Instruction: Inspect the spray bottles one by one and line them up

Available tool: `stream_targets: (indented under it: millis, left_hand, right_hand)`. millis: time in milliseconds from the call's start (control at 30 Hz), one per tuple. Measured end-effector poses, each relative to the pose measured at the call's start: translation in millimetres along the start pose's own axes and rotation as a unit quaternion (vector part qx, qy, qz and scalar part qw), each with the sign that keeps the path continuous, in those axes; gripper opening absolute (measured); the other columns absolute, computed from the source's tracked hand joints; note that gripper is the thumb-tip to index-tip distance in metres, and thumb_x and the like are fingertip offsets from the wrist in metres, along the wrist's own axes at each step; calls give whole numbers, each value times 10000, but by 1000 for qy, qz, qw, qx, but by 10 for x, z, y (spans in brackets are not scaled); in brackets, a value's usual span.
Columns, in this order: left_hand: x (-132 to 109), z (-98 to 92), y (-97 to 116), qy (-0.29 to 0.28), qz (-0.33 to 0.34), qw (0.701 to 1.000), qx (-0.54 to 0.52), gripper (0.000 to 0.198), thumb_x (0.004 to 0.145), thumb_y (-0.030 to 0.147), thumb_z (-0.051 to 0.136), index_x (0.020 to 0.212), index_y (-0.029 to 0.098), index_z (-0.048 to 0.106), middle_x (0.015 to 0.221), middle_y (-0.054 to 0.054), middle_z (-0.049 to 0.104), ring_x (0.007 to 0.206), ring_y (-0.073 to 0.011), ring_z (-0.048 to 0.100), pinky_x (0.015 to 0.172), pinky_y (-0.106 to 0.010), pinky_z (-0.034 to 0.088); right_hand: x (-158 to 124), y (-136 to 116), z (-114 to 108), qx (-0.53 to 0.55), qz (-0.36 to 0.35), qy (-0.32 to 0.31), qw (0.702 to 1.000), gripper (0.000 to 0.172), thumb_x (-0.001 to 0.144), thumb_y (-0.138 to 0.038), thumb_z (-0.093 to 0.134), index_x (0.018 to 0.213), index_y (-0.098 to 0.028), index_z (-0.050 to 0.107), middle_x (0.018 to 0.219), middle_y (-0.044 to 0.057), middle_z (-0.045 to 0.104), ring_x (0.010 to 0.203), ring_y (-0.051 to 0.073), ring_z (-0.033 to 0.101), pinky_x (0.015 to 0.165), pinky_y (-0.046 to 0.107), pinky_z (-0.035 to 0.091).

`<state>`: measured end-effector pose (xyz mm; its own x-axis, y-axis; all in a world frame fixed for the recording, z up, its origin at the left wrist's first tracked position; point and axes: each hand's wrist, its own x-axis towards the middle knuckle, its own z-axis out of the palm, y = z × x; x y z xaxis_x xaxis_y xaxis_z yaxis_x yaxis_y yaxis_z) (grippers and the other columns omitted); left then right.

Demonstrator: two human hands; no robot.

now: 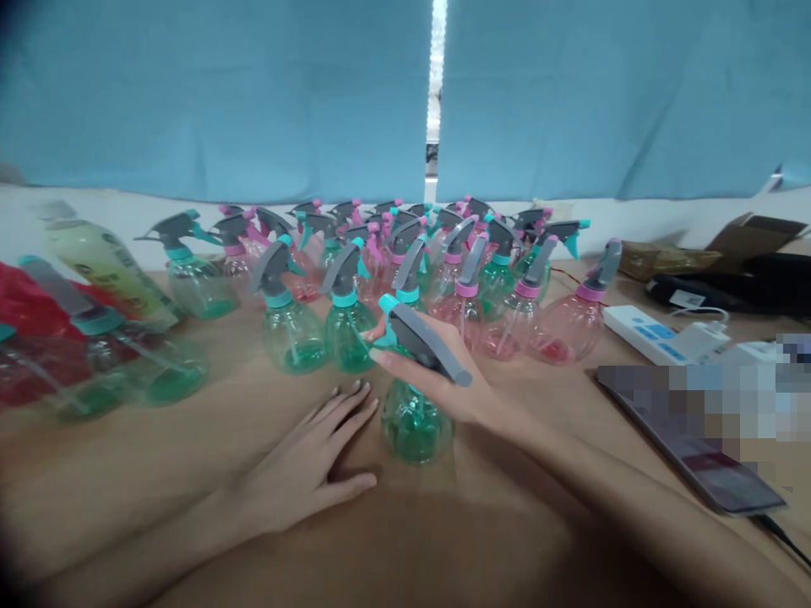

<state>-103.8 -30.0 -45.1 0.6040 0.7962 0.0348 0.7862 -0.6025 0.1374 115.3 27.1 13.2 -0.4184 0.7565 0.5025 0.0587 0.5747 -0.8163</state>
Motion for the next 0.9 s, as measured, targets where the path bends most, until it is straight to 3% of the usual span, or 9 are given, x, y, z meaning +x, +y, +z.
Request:
stream_targets:
  millis: [200,333,533,900]
  left_hand:
    - [2,27,-22,31,8,999,13,673,934,577,381,1425,118,364,1507,-130,348,1386,-285,322,1122,-476,295]
    - [4,19,-13,39,13,999,13,649,941,564,375,1417,123,379,1499,-128,365,1383,-281,329,1114,-474,314]
    - [0,56,-37,52,13,999,8,648,941,559,382,1427,130,362,1499,-126,367,1388,-276,320,1116,-480,312]
    - [6,61,-27,43,7,999,9,658,938,565,385,1420,117,376,1505,-129,354,1385,-280,325,1115,-486,318]
  right_hand:
    - [-8,-26,16,-7,17,-10,1000,178,865,-418,600,964,-272,623,763,-17,568,637,147,517,718,336,441]
    - [-3,-11,25,5,14,-3,1000,181,856,-432,610,950,-278,626,774,-14,562,654,148,514,703,326,438]
    - [2,-29,9,-9,15,-5,1000,189,860,-440,602,938,-271,627,632,-38,492,608,146,496,677,318,439]
    - [-24,-32,-10,-47,7,11,999,214,884,-424,560,811,-231,617,620,-26,519,608,140,525,570,271,433]
